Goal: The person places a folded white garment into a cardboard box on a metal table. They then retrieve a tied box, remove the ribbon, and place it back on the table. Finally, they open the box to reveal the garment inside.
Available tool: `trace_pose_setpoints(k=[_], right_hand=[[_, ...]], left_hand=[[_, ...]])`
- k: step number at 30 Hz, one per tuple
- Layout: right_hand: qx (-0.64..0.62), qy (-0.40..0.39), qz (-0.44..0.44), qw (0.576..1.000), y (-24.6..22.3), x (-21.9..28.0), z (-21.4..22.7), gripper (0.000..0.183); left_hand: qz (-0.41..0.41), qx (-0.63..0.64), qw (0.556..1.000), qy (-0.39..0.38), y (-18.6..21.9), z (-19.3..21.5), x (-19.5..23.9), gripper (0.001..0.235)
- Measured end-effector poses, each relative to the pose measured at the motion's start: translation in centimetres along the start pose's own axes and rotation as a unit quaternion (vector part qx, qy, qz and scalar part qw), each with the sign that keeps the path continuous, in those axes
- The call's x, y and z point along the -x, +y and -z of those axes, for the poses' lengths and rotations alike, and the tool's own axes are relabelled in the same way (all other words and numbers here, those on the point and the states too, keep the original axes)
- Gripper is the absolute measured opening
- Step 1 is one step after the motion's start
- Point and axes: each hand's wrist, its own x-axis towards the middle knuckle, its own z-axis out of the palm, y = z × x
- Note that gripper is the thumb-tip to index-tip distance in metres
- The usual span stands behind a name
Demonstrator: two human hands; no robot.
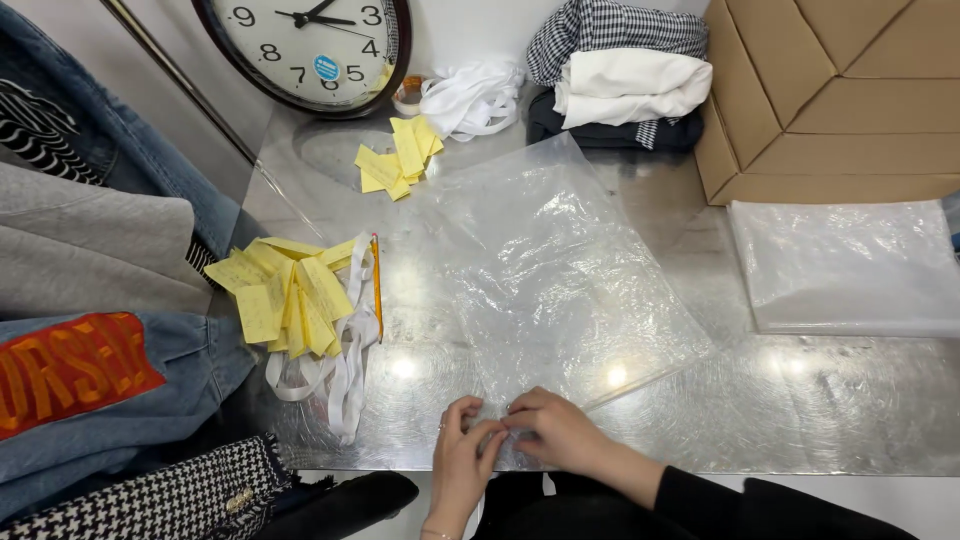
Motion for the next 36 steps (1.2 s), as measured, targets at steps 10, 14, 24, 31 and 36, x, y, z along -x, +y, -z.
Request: trace_pose_setpoints(k=[10,14,24,31,36], right_hand=[[0.038,0.086,-0.133,0.987,7.9,6.6,8.4,0.019],[0.090,0.219,-0.293,0.926,14.6,14.6,14.4,0.020],[-0.474,0.261,-0.589,0.601,3.1,11.5,17.7,0.095],[-0.347,0.311,-0.549,0.694,4.4,12.9,16.0,0.059],[-0.323,0.209,-0.505,0.772,9.1,17.6,20.7,0.062]], left_hand=[[0.081,0.064,0.995,0.001,4.3,1.7,-2.6,0.015],[0.071,0.092,0.992,-0.043,5.6,2.9,-3.8,0.018],[0.263,0.243,0.930,-0.087,9.2,-2.6,-7.6,0.005],[0.014,0.146,0.850,-0.506,18.9,-2.7,-11.4,0.016],[-0.075,-0.025,0.963,-0.257,15.2,-5.8,-16.7,0.045]])
